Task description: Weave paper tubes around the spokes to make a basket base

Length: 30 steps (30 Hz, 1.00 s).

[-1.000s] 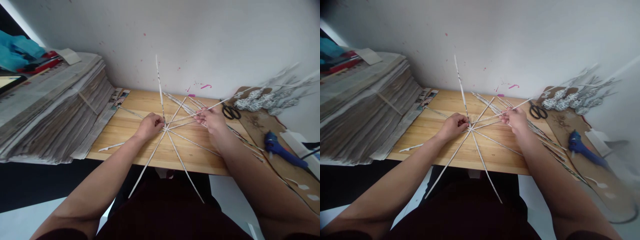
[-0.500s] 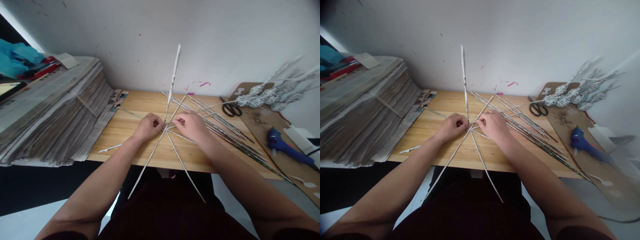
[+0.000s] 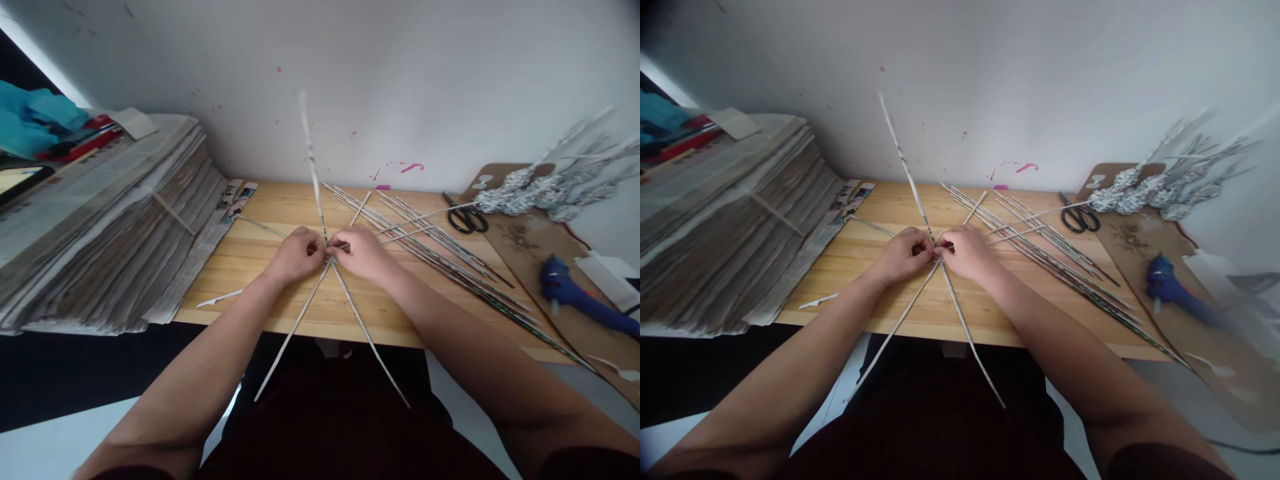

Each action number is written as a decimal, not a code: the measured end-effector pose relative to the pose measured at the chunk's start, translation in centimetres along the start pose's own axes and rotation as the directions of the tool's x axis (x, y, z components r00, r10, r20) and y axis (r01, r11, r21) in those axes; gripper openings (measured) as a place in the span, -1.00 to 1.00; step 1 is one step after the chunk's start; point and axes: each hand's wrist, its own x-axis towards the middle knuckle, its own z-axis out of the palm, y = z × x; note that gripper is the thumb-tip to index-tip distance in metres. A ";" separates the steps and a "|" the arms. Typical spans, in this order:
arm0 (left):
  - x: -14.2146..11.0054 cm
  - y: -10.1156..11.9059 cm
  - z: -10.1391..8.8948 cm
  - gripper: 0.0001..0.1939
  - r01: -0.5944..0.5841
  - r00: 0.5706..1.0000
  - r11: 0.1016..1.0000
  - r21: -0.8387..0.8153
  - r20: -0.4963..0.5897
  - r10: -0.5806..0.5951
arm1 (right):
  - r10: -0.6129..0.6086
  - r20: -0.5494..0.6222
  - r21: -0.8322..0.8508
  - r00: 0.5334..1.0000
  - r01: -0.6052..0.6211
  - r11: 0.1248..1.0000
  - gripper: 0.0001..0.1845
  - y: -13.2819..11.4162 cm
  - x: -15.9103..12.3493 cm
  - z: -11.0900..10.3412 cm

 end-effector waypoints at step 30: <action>-2.2 0.3 -0.8 -0.92 -0.032 0.999 0.999 -0.043 -0.045 0.030 | 0.133 -0.053 0.088 0.990 -0.128 0.988 -0.95 -0.5 -0.4 0.8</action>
